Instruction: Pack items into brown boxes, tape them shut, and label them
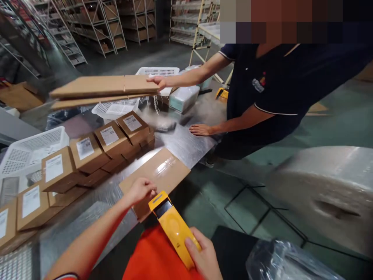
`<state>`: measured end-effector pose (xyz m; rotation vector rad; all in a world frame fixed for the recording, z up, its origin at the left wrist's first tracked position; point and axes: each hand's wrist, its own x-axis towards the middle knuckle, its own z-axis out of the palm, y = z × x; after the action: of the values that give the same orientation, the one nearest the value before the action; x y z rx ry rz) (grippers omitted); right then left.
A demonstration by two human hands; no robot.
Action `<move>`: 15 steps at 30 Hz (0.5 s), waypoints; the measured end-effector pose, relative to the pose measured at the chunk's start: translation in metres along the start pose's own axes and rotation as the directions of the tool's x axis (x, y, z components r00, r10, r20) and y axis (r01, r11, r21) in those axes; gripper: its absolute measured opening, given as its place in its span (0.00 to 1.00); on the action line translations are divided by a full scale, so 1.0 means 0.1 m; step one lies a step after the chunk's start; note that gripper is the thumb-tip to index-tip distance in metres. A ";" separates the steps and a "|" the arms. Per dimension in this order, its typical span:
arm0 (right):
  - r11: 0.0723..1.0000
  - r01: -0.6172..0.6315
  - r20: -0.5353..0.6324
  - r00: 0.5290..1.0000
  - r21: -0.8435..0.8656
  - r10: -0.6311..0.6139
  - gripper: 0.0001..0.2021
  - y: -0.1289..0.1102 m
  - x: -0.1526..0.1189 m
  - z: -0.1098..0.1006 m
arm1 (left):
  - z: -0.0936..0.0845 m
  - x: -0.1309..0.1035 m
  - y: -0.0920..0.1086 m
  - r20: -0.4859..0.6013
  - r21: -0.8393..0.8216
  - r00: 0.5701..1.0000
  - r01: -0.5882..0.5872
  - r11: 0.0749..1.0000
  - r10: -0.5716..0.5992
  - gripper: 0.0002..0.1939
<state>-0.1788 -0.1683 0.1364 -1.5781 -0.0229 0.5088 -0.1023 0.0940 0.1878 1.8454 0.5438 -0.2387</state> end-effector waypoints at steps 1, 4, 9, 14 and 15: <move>1.000 -0.006 0.004 1.000 -0.024 0.007 0.26 -0.04 0.04 0.00 | -0.18 0.15 0.04 -0.033 0.009 0.999 -0.012 1.000 0.012 0.12; 0.995 -0.028 0.013 0.999 -0.098 0.030 0.26 -0.16 0.20 -0.01 | -0.72 0.64 0.13 -0.131 0.052 0.990 -0.053 0.997 0.060 0.08; 0.981 -0.105 -0.068 0.993 -0.164 0.095 0.27 -0.41 0.53 0.13 | -0.98 1.25 -0.04 -0.174 0.113 0.981 -0.063 0.992 0.082 0.07; 0.970 -0.145 -0.104 0.987 -0.196 0.126 0.26 -0.52 0.66 0.27 | -0.81 1.50 -0.36 -0.130 0.138 0.988 -0.069 0.988 0.087 0.09; 0.967 -0.152 -0.107 0.985 -0.202 0.133 0.26 -0.51 0.67 0.27 | -0.76 1.52 -0.42 -0.107 0.154 0.991 -0.064 0.986 0.081 0.09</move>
<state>-0.1134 -0.1168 0.1647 -1.8182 0.1113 0.5592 0.0029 0.2131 0.1144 2.0308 0.5476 -0.1304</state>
